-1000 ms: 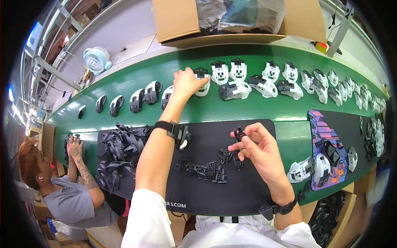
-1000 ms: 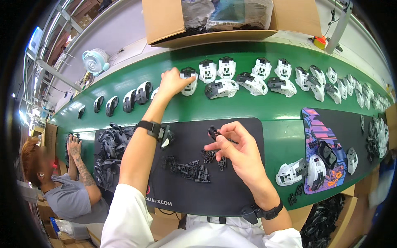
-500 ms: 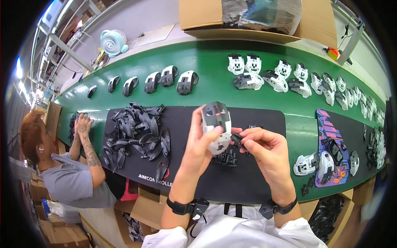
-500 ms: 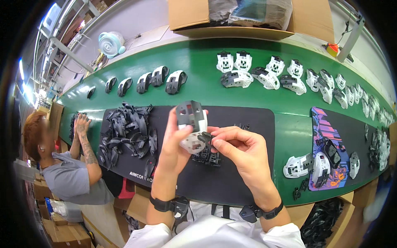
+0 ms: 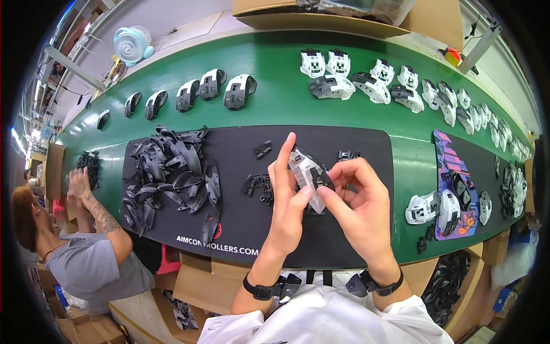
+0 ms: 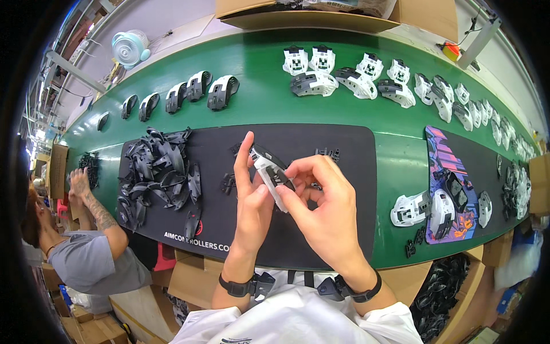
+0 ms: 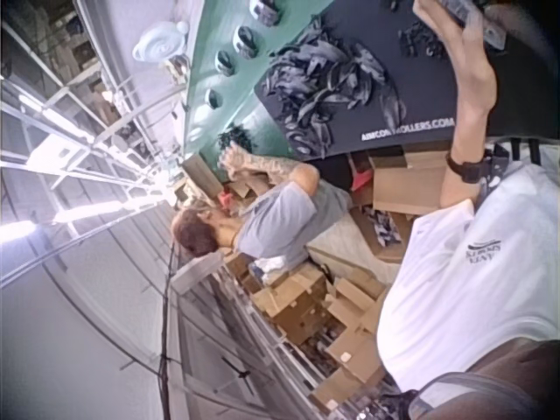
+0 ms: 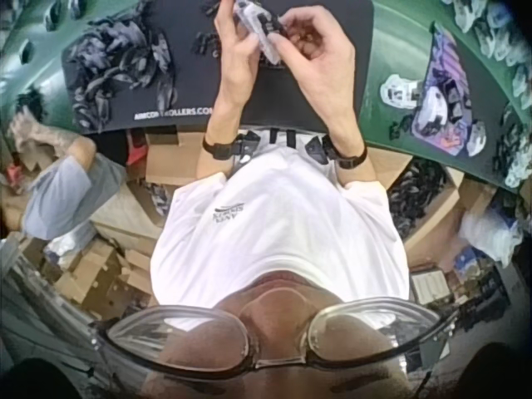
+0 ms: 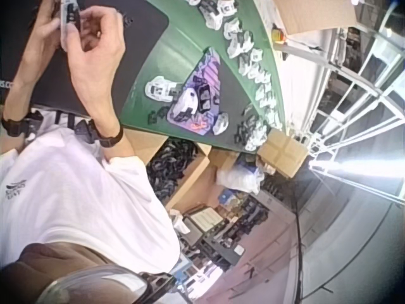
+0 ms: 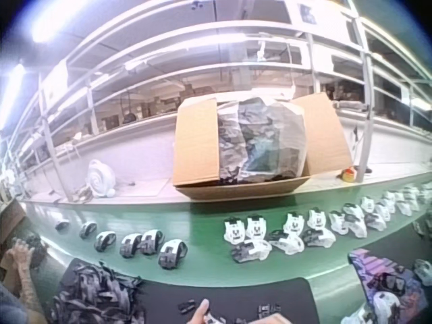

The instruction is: Assembling small plastic components onto game controller shells on an assembly line.

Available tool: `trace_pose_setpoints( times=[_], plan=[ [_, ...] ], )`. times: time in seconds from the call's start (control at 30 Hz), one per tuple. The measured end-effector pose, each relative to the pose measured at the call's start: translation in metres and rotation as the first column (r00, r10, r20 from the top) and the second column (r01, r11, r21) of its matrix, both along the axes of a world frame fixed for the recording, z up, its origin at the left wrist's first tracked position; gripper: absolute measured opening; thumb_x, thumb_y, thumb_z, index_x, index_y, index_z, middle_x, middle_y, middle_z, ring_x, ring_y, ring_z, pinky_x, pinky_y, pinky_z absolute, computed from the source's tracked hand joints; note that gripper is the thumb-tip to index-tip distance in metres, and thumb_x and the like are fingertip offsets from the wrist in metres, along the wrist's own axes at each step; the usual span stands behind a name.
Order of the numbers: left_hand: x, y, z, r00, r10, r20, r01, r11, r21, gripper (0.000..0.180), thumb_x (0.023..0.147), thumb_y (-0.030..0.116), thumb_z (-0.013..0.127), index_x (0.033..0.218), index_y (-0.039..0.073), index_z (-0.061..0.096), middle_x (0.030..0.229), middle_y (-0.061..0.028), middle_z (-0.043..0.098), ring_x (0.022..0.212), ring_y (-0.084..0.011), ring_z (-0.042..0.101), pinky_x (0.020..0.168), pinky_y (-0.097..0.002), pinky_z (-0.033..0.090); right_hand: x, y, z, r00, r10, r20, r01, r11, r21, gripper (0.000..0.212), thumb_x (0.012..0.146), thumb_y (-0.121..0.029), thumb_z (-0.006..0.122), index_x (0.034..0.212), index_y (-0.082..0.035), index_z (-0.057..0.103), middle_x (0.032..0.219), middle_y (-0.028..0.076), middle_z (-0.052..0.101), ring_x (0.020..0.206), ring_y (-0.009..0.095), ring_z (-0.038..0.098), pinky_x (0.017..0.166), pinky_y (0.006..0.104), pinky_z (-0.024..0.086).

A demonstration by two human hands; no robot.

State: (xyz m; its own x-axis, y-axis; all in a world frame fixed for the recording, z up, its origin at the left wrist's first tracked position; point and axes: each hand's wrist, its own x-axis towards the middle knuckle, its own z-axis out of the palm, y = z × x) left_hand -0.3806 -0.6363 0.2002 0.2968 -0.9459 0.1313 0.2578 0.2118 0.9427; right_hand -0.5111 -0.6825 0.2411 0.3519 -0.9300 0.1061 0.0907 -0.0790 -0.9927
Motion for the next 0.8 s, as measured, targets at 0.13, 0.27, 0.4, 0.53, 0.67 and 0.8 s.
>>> trace_pose_setpoints(
  times=[0.13,0.27,0.4,0.53,0.67,0.8],
  plan=[
    [-0.002,-0.002,-0.003,0.997,0.048,0.058,-0.047,0.999,-0.016,0.078,0.089,0.020,0.050,0.160,0.007,0.021,0.128,-0.0098,0.031,0.115,-0.0206,0.047,0.106,-0.0381,0.037,-0.004,0.002,0.005,1.000,0.015,-0.007,-0.015,0.997,0.075,0.017,0.085,0.004,0.074,0.099,0.003,0.064,0.095,0.004,0.059,0.078,0.008,0.059,0.068,0.0227,0.054],
    [-0.007,-0.001,0.000,0.997,0.043,0.064,-0.038,0.997,-0.068,0.080,0.088,0.016,0.052,0.160,0.007,0.018,0.131,-0.0109,0.031,0.116,-0.0207,0.046,0.106,-0.0382,0.037,0.001,0.006,0.003,0.993,-0.094,-0.071,0.086,0.990,-0.111,0.016,0.085,0.004,0.074,0.097,0.002,0.064,0.094,0.003,0.057,0.076,0.007,0.058,0.062,0.0222,0.052],
    [-0.014,0.000,0.001,0.999,0.016,-0.052,-0.023,0.988,-0.151,0.081,0.088,0.008,0.053,0.159,0.006,0.013,0.138,-0.0123,0.032,0.116,-0.0206,0.048,0.103,-0.0374,0.040,0.004,0.011,-0.006,0.977,-0.208,-0.037,0.199,0.965,-0.172,0.014,0.084,0.004,0.074,0.094,0.001,0.065,0.090,0.003,0.055,0.071,0.007,0.055,0.056,0.0217,0.047],
    [-0.014,0.001,0.003,0.998,0.024,-0.056,-0.031,0.992,-0.124,0.079,0.089,0.002,0.051,0.158,0.006,0.012,0.142,-0.0124,0.034,0.116,-0.0194,0.048,0.102,-0.0365,0.042,0.002,0.012,-0.002,0.970,-0.205,-0.134,0.158,0.941,-0.299,0.017,0.081,0.003,0.076,0.093,-0.002,0.066,0.091,0.005,0.055,0.069,0.008,0.055,0.055,0.0199,0.043],
    [-0.006,0.000,-0.012,0.983,0.129,0.132,-0.116,0.988,-0.103,0.074,0.093,0.012,0.051,0.158,0.004,0.015,0.137,-0.0122,0.042,0.101,-0.0200,0.062,0.092,-0.0368,0.051,-0.041,0.014,0.027,0.823,-0.397,-0.407,0.066,0.779,-0.624,0.030,0.086,-0.007,0.065,0.116,-0.005,0.069,0.098,0.009,0.059,0.081,0.018,0.059,0.072,0.0316,0.050],
    [0.008,-0.005,-0.018,0.997,-0.012,-0.074,0.002,0.990,-0.142,0.077,0.094,0.004,0.051,0.159,0.007,0.011,0.120,-0.0108,0.047,0.102,-0.0212,0.063,0.093,-0.0371,0.052,-0.355,0.029,-0.077,0.360,-0.781,-0.509,0.612,0.610,-0.503,0.031,0.106,-0.014,0.048,0.128,0.002,0.063,0.107,0.008,0.065,0.098,0.014,0.062,0.084,0.0282,0.052]
  ],
)
